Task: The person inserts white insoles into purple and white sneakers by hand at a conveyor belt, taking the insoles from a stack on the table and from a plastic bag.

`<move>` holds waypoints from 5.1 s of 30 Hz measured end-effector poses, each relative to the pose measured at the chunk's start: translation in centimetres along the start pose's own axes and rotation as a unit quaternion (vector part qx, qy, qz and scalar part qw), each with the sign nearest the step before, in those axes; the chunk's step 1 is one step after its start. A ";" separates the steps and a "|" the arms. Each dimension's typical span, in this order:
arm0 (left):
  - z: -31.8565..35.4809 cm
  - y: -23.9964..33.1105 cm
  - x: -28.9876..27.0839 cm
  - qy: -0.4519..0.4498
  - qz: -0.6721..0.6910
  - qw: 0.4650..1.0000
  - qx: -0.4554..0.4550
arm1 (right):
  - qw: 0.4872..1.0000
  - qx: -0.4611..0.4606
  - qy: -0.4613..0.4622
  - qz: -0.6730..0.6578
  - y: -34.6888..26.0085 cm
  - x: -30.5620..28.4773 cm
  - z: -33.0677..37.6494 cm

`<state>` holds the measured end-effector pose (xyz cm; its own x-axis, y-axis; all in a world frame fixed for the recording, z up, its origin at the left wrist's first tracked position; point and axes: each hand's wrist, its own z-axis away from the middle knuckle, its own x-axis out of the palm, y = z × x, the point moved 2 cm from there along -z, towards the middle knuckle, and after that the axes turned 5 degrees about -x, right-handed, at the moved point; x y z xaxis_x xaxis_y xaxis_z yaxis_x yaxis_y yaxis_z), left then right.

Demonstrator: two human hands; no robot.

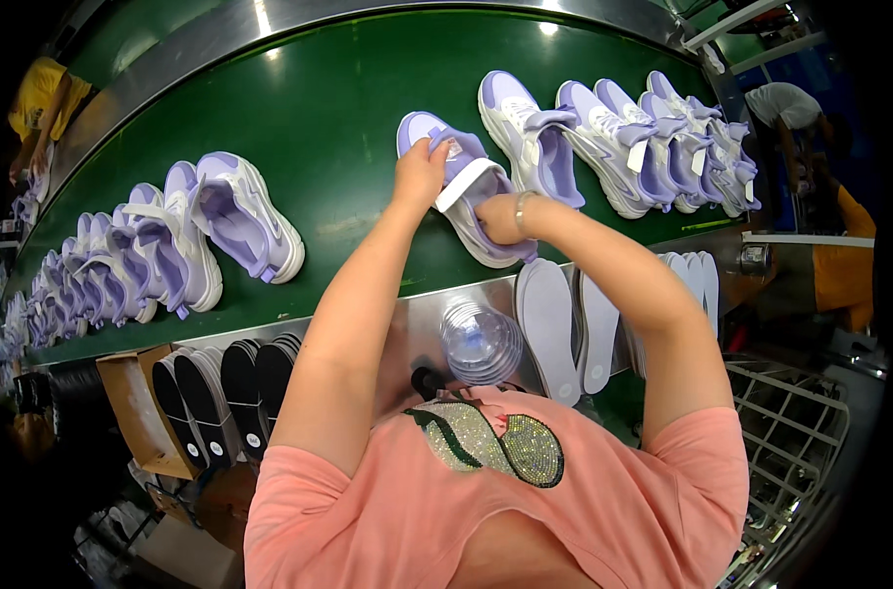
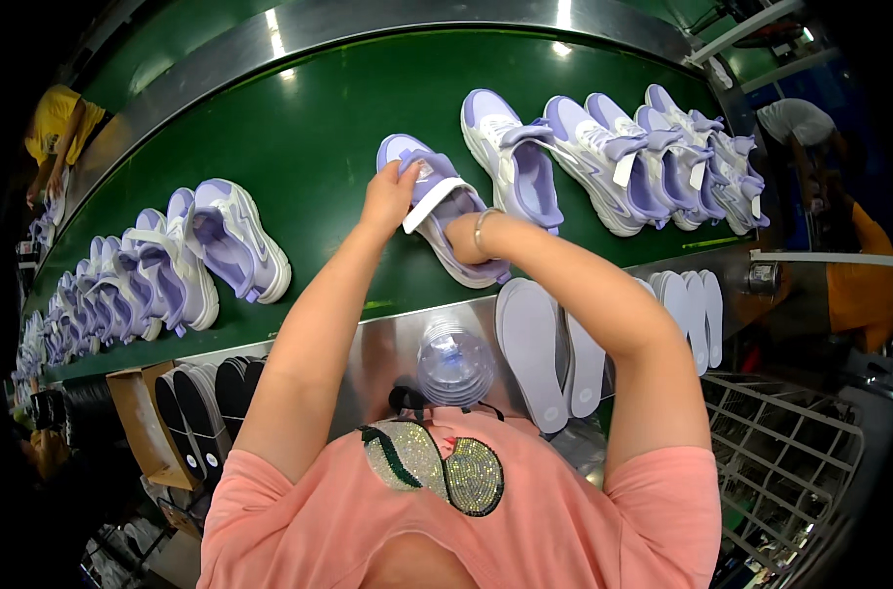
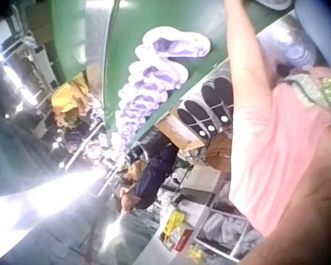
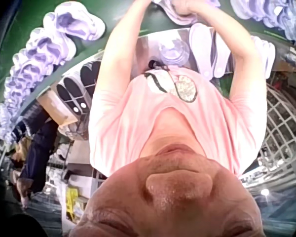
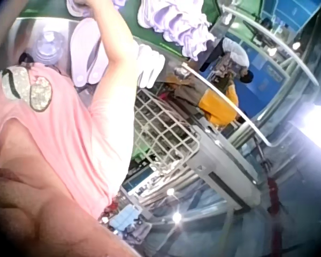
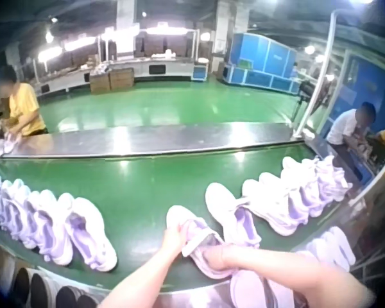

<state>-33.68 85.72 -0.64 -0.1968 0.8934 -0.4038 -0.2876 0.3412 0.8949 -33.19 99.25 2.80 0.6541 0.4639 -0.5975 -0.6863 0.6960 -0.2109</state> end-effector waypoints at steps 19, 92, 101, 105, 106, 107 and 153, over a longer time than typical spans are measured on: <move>0.7 0.7 0.0 -0.152 0.235 0.945 -0.168 | 0.868 0.068 0.472 0.136 0.2 -2.9 1.3; 0.4 3.0 4.6 0.053 -0.078 0.995 0.028 | 0.957 0.085 0.275 0.027 0.4 1.2 7.0; 1.4 3.6 5.4 0.001 0.030 0.999 0.030 | 0.894 0.062 0.373 -0.239 4.5 2.5 -2.5; 1.9 3.4 5.8 -0.010 -0.014 0.995 0.097 | 0.897 0.041 0.379 -0.224 4.9 3.2 -4.1; 2.4 3.1 5.4 -0.001 -0.041 0.991 0.124 | 0.900 0.028 0.383 -0.207 4.2 2.3 -3.0; 2.4 3.1 5.1 -0.007 -0.039 0.994 0.105 | 0.897 0.031 0.369 -0.243 3.5 1.7 -1.8; 29.8 3.5 13.9 -0.429 0.038 0.857 -0.283 | 0.748 0.375 0.406 -0.367 9.8 30.8 20.6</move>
<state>-9.48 108.06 2.51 0.4568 0.8755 0.1578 -0.7610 0.2927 0.5790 -13.23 131.67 -1.78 0.1498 -0.4671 -0.8714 0.3339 0.8535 -0.4001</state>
